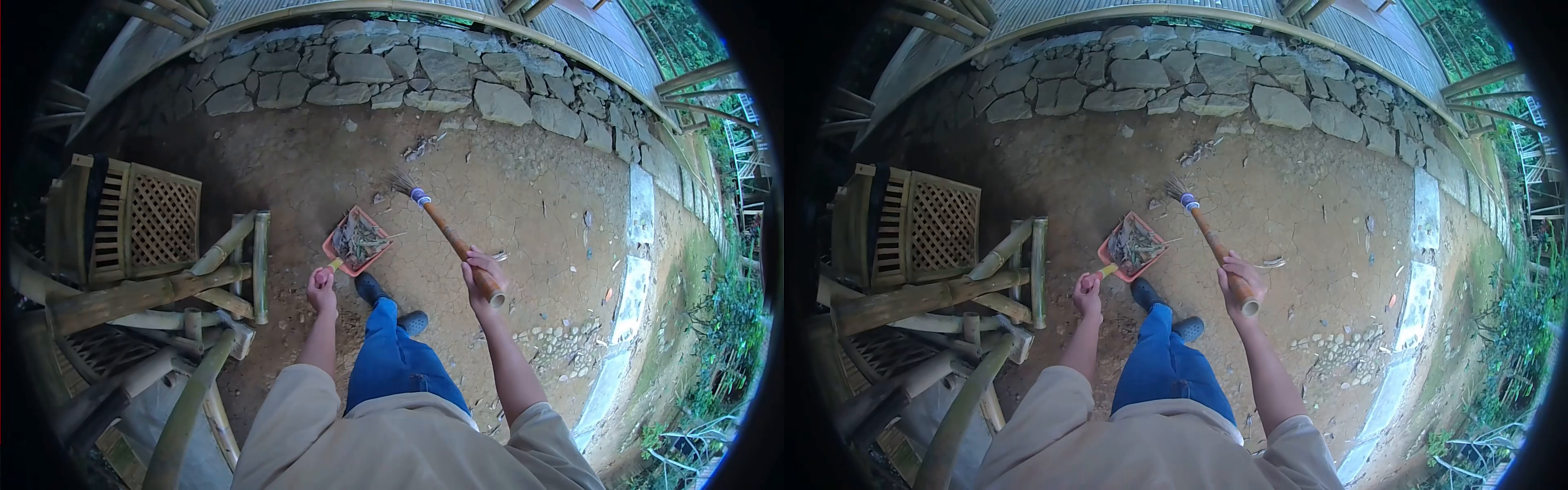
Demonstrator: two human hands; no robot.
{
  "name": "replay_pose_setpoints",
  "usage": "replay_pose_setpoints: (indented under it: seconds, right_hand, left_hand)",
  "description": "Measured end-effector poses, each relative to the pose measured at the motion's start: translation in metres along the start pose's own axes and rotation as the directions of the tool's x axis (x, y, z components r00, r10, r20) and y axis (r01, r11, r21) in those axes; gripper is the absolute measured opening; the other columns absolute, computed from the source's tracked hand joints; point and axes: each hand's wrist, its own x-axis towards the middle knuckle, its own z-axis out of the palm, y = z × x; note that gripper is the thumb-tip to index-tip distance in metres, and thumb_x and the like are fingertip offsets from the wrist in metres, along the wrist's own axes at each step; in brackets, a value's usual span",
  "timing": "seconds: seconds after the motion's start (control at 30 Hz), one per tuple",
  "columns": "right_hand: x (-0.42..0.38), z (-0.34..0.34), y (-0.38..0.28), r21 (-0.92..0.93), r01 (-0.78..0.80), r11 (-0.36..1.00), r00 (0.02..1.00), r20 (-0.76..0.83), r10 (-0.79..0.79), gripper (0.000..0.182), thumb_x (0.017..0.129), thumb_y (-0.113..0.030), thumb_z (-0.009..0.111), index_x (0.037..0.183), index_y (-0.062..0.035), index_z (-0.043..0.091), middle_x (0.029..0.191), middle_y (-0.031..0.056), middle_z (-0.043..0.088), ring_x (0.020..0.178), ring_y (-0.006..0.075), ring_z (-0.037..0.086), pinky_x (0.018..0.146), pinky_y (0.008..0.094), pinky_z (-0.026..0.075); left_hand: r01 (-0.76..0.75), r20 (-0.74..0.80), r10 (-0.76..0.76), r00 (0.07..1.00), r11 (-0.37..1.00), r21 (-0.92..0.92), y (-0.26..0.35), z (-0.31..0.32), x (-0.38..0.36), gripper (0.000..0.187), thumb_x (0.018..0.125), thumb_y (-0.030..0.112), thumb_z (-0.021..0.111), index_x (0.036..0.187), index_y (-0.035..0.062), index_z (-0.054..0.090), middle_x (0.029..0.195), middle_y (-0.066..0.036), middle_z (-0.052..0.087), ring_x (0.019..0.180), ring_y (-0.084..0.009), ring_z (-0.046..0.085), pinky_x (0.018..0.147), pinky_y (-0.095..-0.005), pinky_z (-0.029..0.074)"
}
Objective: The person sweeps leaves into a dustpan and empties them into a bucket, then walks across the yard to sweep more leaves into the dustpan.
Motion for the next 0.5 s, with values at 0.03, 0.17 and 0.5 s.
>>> replay_pose_setpoints:
  seconds: [0.03,0.17,0.5]
  right_hand:
    - [-0.002,0.004,0.000,-0.009,-0.014,1.000,0.999,0.037,0.015,0.016,0.074,0.006,0.075,0.084,-0.0020,0.066,0.097,0.0144,0.071,0.105,0.0303,0.068,0.092,0.0372,0.053]
    - [-0.011,0.010,-0.011,-0.038,-0.051,0.998,0.983,0.176,0.057,0.014,0.076,0.004,0.075,0.085,-0.0011,0.065,0.096,0.0158,0.070,0.104,0.0310,0.068,0.091,0.0375,0.054]
    - [-0.030,-0.053,-0.065,0.096,-0.255,0.962,0.962,0.123,0.242,0.014,0.080,0.007,0.070,0.089,-0.0006,0.063,0.100,0.0156,0.069,0.107,0.0308,0.066,0.097,0.0416,0.050]
  left_hand:
    - [-0.003,-0.003,0.003,1.000,1.000,-0.003,-0.003,0.000,0.002,0.033,0.081,-0.005,0.072,0.112,0.0034,0.064,0.107,-0.005,0.064,0.100,-0.0159,0.061,0.089,-0.0287,0.049]
    - [0.000,-0.037,0.001,0.999,0.999,0.046,0.001,0.002,0.006,0.033,0.080,-0.006,0.072,0.111,0.0042,0.064,0.107,-0.005,0.063,0.100,-0.0159,0.061,0.089,-0.0288,0.049]
    - [0.003,-0.034,-0.002,0.999,0.999,0.046,0.006,-0.003,0.009,0.033,0.080,-0.006,0.072,0.111,0.0038,0.064,0.108,-0.006,0.064,0.101,-0.0165,0.061,0.089,-0.0287,0.049]
